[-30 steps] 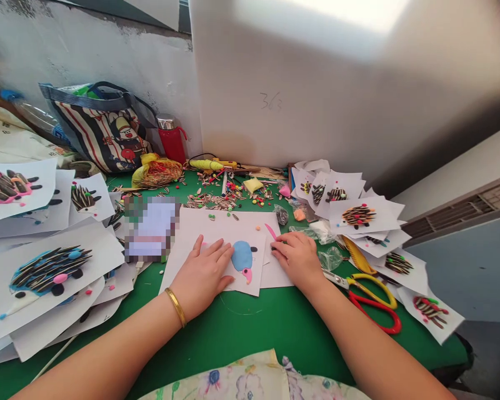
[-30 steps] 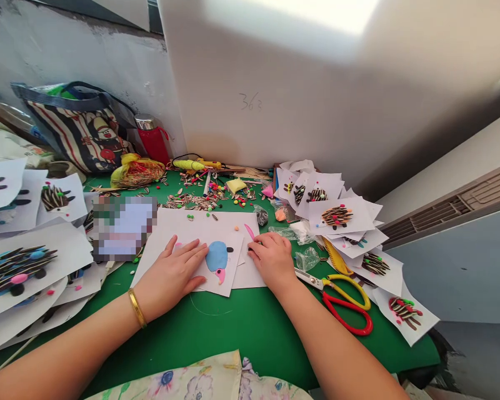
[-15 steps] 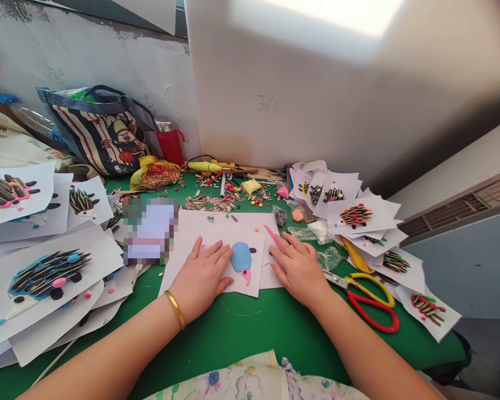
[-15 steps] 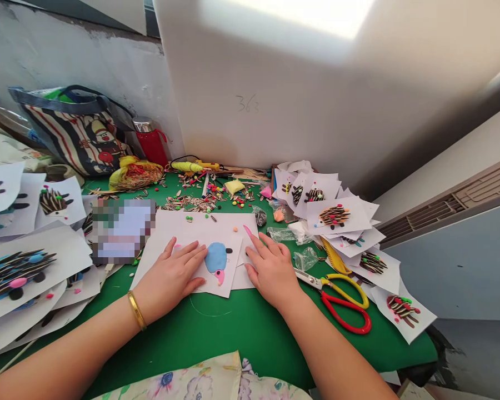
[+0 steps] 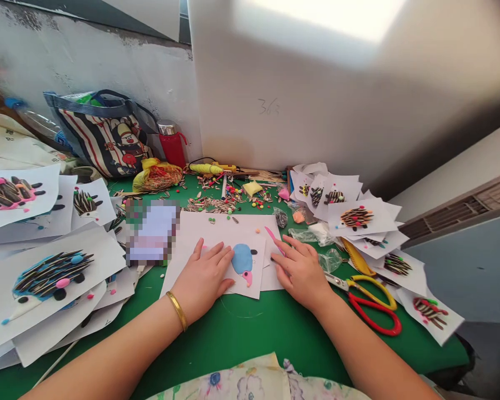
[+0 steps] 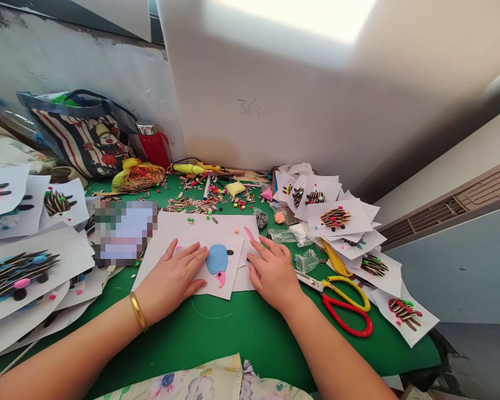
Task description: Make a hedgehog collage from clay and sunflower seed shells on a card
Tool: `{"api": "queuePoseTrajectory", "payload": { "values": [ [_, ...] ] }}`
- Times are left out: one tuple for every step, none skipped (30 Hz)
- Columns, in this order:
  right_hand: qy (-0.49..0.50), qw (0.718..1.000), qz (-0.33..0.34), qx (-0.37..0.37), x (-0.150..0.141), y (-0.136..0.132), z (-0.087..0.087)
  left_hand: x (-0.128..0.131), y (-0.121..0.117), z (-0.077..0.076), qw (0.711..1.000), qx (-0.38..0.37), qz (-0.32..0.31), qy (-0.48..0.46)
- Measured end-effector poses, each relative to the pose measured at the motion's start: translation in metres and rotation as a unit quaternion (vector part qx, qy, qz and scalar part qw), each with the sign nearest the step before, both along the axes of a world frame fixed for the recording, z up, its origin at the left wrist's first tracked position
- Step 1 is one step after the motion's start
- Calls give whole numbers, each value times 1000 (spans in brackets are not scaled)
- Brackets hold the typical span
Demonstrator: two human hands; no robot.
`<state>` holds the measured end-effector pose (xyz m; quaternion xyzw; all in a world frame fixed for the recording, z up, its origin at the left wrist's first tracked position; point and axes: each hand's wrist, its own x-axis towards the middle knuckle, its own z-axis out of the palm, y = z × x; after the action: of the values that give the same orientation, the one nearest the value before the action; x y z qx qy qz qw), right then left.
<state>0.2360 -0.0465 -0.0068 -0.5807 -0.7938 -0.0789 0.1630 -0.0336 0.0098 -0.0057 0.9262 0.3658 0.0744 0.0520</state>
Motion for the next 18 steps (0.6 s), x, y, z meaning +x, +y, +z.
{"api": "queuePoseTrajectory", "payload": {
  "values": [
    [6, 1000, 0, 4, 0, 0, 0, 0, 0, 0, 1000, 1, -1, -1],
    [11, 1000, 1, 6, 0, 0, 0, 0, 0, 0, 1000, 3, -2, -1],
    [12, 1000, 3, 6, 0, 1, 0, 0, 0, 0, 1000, 4, -2, -2],
    [12, 1000, 7, 3, -1, 1, 0, 0, 0, 0, 1000, 5, -2, -3],
    [12, 1000, 12, -2, -1, 1, 0, 0, 0, 0, 1000, 6, -1, -4],
    [15, 1000, 15, -4, -1, 1, 0, 0, 0, 0, 1000, 6, 0, -4],
    [22, 1000, 16, -2, -2, 1, -1, 0, 0, 0, 1000, 6, 1, -5],
    [30, 999, 13, 1, -2, 1, -1, 0, 0, 0, 1000, 5, 1, -5],
    [36, 999, 9, 3, -2, 0, -1, -1, 0, 0, 1000, 4, 0, -5],
    [40, 999, 5, 4, -2, 0, -1, -1, 0, 0, 1000, 2, -1, -5],
    [40, 999, 5, 3, -2, 0, -1, -1, 0, 0, 1000, 1, -1, -4],
    [40, 999, 8, 1, -2, 0, -2, 0, 0, -1, 1000, 1, 0, -4],
    [42, 999, 11, -1, -2, 0, -2, 0, 0, 0, 1000, 2, 1, -6],
    [45, 999, 12, 0, -2, 0, -2, 0, 0, 0, 1000, 4, 1, -8],
    [49, 999, 11, 1, -2, 1, -2, 0, 0, 0, 1000, 5, 2, -9],
    [51, 999, 8, 1, -1, 1, -2, 0, 0, 0, 1000, 4, 2, -10],
    [51, 999, 5, 1, -1, 1, -3, 0, 0, 0, 1000, 2, 1, -10],
    [48, 999, 4, -1, -1, 1, -3, 0, 0, 1, 1000, 0, 1, -8]
  ]
}}
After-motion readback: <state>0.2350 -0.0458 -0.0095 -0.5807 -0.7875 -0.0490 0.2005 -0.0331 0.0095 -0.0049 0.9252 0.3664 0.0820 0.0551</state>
